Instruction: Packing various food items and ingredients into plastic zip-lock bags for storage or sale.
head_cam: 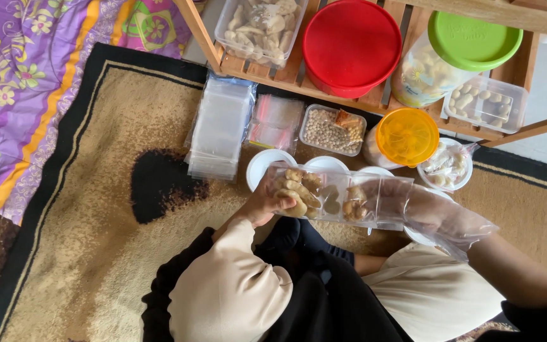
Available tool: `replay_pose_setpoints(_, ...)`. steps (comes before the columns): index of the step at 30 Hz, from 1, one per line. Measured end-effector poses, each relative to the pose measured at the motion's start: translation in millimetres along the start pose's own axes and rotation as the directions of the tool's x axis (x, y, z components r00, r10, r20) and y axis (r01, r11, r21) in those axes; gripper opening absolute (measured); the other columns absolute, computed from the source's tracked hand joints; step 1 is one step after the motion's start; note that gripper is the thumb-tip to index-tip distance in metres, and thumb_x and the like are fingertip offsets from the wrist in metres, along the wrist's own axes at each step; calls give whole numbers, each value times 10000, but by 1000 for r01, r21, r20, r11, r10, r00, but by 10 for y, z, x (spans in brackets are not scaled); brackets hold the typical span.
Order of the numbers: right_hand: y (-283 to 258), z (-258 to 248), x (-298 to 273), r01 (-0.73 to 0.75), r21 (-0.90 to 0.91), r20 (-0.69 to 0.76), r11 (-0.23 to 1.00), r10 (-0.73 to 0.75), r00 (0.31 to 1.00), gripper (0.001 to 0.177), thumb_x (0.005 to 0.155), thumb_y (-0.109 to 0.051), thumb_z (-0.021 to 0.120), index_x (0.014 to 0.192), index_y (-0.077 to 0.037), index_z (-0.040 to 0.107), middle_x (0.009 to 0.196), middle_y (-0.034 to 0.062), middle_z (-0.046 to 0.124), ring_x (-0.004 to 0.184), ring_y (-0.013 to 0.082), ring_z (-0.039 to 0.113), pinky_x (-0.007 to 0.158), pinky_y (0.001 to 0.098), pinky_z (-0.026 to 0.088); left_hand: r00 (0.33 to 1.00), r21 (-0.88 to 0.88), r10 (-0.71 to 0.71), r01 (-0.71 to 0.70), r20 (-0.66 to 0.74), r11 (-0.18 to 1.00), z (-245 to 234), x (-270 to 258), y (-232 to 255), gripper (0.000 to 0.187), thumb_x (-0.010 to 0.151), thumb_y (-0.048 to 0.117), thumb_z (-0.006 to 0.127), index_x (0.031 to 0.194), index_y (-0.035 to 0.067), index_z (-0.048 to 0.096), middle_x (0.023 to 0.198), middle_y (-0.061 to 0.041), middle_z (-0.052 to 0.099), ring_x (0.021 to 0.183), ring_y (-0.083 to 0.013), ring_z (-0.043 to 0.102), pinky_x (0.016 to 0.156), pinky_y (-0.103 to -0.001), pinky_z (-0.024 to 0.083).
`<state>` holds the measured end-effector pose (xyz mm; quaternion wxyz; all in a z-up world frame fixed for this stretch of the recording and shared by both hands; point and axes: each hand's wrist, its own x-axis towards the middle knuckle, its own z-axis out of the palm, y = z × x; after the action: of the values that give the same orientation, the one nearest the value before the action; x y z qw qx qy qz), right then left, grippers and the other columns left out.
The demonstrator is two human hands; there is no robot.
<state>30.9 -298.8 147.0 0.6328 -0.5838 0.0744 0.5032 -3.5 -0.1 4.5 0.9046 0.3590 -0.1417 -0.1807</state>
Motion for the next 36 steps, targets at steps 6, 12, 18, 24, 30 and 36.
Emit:
replay_pose_setpoints(6, 79, -190, 184, 110, -120, 265, 987, -74, 961, 200, 960, -151, 644, 1083, 6, 626, 878, 126, 657, 754, 240, 638, 704, 362, 549, 999, -65, 27, -28, -30, 998, 226, -28, -79, 696, 765, -111, 816, 1333, 52, 448, 1239, -225, 626, 974, -245, 701, 764, -395, 657)
replay_pose_setpoints(12, 185, -128, 281, 212, -97, 438, 972, -149, 886, 602, 788, -468, 839, 1152, -17, 675, 901, 133, 704, 697, 195, 657, 584, 298, 530, 998, -30, -26, 25, -61, 999, 289, -53, -69, 776, 756, -75, 843, 1370, 112, 408, 1169, -108, 624, 976, -158, 670, 790, -288, 634)
replay_pose_setpoints(18, 554, -447, 754, 65, -641, 64, 765, -32, 997, 218, 893, -280, 784, 892, -61, 778, 633, 64, 764, 478, 145, 718, 363, 195, 501, 997, 35, -46, 48, -58, 998, 66, -88, -199, 898, 733, -119, 836, 1440, 108, 331, 1143, -86, 577, 975, -149, 645, 783, -264, 640)
replay_pose_setpoints(24, 449, -362, 527, 77, -210, -14, 975, -82, 997, 39, 871, 68, 732, 889, 96, 712, 755, 244, 714, 579, 293, 693, 483, 304, 535, 993, 7, -72, 73, -98, 997, 180, -23, -36, 776, 806, -73, 799, 1415, 134, 366, 1137, -51, 576, 930, -101, 634, 801, -265, 629)
replay_pose_setpoints(30, 72, -79, 373, 72, -293, -82, 953, -101, 992, 85, 886, 1, 739, 851, 74, 711, 714, 208, 688, 569, 269, 663, 498, 309, 523, 990, 42, -56, 62, -130, 997, 134, -20, -155, 892, 746, -99, 843, 1451, 141, 352, 1129, -52, 569, 927, -104, 635, 808, -250, 630)
replay_pose_setpoints(36, -93, 12, 274, 59, -375, -153, 925, -124, 980, 151, 901, -66, 747, 813, 51, 710, 673, 172, 662, 559, 244, 633, 514, 314, 512, 979, 87, -73, 91, -190, 992, 84, -31, -171, 868, 731, -92, 862, 1424, 136, 392, 1112, -39, 574, 943, -105, 638, 841, -254, 620)
